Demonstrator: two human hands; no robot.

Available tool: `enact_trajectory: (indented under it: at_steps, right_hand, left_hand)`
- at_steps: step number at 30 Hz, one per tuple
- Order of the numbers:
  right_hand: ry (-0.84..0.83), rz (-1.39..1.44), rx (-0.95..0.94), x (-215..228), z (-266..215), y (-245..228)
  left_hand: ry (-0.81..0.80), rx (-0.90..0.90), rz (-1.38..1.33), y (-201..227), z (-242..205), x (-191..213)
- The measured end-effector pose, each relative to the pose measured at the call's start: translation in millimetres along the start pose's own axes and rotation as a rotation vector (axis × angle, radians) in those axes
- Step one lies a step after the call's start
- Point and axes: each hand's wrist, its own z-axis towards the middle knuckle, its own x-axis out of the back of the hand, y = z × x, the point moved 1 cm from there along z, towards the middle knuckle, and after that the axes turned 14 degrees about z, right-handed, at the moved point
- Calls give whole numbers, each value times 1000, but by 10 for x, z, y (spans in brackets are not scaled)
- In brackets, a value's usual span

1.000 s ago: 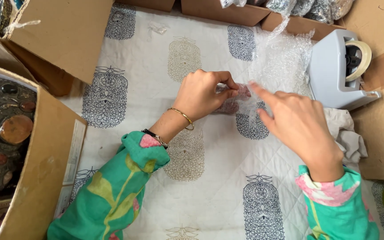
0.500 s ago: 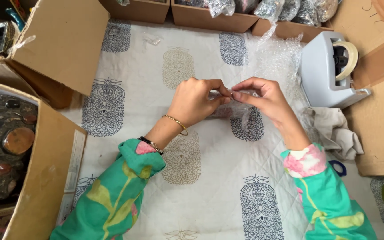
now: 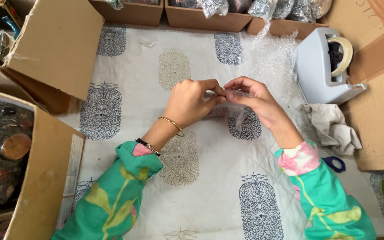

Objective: Packing a small red horse figurine into bubble wrap.

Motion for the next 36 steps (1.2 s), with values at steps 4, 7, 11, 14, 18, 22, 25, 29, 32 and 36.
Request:
enact_trajectory:
  at_steps: [4,7,11,14,18,22,25,29,32,36]
  right_hand:
    - [24,56,-47,18,-2,11]
    - [254,-375,176,-171,-111,-197]
    - [217,-1024,624,-373,-171,-561]
    - [25,-782,425,-233,-123,-412]
    - [-25,-524,224,-157,-99,-291]
    - [48,-298,191,8,-9,-57]
    - [175,88,85,85,17,23]
    - [310,455,-25,99,37,105]
    - [297,496,-40,24,23,105]
    - [242,435,-101,-85,-10,116]
  left_hand:
    - [-37,22,10,37,12,45]
    - [-97,65,26,37,4,28]
    - [-55,34,-9,-5,23,23]
    - [-73,17,-24,17,30,111]
    - [-111,-6,-31,-14,77,158]
    - [-48,159,-85,-209,198,395]
    - [119,441,-567,-674,202,183]
    - [244,517,-847,-884,111,-624]
    - [141,577,-730,-513,46,-631]
    - [61,699,-1023,-514,55,-333]
